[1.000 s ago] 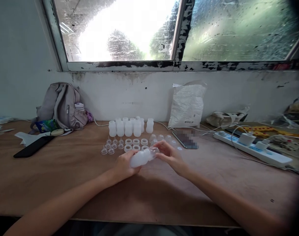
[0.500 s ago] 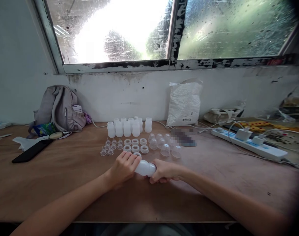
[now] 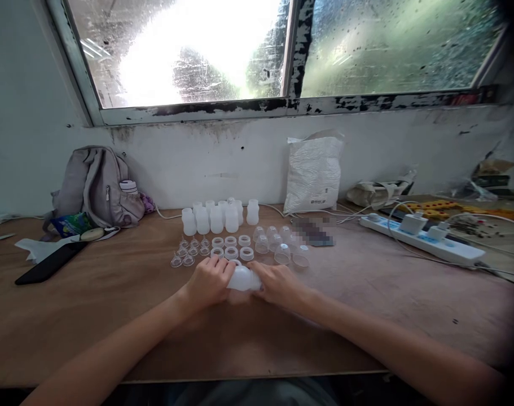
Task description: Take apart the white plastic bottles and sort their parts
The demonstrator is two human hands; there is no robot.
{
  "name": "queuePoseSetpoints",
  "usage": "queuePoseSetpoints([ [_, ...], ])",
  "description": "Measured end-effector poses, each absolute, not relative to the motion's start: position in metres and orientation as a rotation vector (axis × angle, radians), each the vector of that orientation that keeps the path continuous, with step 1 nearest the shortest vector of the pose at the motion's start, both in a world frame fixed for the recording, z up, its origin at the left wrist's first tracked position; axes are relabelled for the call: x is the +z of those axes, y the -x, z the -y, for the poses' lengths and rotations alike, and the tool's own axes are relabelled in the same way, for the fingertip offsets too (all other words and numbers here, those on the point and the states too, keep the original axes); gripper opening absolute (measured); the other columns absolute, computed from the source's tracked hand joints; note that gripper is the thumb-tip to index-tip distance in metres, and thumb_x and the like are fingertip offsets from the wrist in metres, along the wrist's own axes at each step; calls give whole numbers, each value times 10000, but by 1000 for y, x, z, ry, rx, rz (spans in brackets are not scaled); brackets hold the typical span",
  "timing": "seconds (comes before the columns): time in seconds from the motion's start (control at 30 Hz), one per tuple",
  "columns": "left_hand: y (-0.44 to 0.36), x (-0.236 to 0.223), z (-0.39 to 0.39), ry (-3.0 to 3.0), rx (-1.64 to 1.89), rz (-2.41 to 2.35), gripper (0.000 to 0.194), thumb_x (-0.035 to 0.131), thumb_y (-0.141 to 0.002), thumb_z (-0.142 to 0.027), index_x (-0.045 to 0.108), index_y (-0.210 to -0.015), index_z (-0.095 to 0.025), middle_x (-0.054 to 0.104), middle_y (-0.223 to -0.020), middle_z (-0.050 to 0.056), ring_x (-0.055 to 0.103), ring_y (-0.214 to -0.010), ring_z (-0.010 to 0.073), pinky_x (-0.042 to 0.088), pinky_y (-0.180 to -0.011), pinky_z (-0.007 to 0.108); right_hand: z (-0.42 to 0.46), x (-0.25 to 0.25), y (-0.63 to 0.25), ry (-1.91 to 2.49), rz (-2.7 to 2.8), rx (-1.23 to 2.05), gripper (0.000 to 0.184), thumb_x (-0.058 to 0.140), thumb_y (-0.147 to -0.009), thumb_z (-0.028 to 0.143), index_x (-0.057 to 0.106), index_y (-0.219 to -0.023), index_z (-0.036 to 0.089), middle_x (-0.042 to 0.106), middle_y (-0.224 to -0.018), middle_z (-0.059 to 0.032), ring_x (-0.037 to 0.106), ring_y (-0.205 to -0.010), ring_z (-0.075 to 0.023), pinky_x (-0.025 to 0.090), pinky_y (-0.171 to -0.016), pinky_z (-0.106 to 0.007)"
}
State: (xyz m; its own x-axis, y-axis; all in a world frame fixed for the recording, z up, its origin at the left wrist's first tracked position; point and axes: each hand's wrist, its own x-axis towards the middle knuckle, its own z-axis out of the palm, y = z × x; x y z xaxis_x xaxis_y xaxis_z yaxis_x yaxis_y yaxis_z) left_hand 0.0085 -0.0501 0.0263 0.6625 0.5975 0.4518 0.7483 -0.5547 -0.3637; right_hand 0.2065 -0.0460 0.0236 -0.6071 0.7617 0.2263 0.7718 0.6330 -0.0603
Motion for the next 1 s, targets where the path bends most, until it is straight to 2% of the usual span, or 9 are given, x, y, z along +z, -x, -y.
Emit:
queuePoseSetpoints([
  [0.23,-12,34,57,2426,-362,1199,172,505,-668,-236,536,-815,-154,597,-770,59,534,-702,223,428,-570,312,39,20,-209,1119,2598,-145,421,556,-691,173,467,-1101,139,610,-1013,-93,595,-872,-229,448,-682,-289],
  [0.4,-11,36,54,2518,-350,1347,182,541,-644,-272,531,-792,-166,617,-781,49,567,-706,215,417,-573,285,37,20,-210,1073,2620,-215,405,549,-698,175,483,-1095,129,613,-984,-108,592,-849,-232,448,-657,-299],
  [0.6,-8,41,52,2778,-366,1472,235,565,-614,-355,575,-777,-185,630,-722,25,576,-641,190,369,-530,240,36,23,-212,948,2655,-282,406,524,-728,175,465,-1128,145,613,-963,-82,579,-808,-203,426,-643,-280],
  [0.8,-7,38,49,3053,-497,1701,226,627,-539,-312,607,-703,-156,589,-628,-10,531,-582,138,320,-468,191,38,31,-216,824,2676,-424,359,447,-765,91,467,-1115,169,572,-876,-66,532,-797,-180,393,-650,-267],
  [0.9,-4,39,47,3211,-500,1812,246,654,-521,-305,613,-699,-141,567,-626,-17,509,-570,126,330,-464,185,40,34,-216,802,2678,-295,323,490,-773,181,481,-1096,172,564,-869,-71,523,-804,-186,397,-658,-271],
  [1.0,0,43,44,3385,-508,1936,279,674,-521,-322,622,-720,-133,557,-640,-17,504,-577,123,356,-478,189,41,37,-218,779,2578,69,397,544,-751,371,481,-1087,169,572,-928,-78,536,-784,-175,411,-651,-258],
])
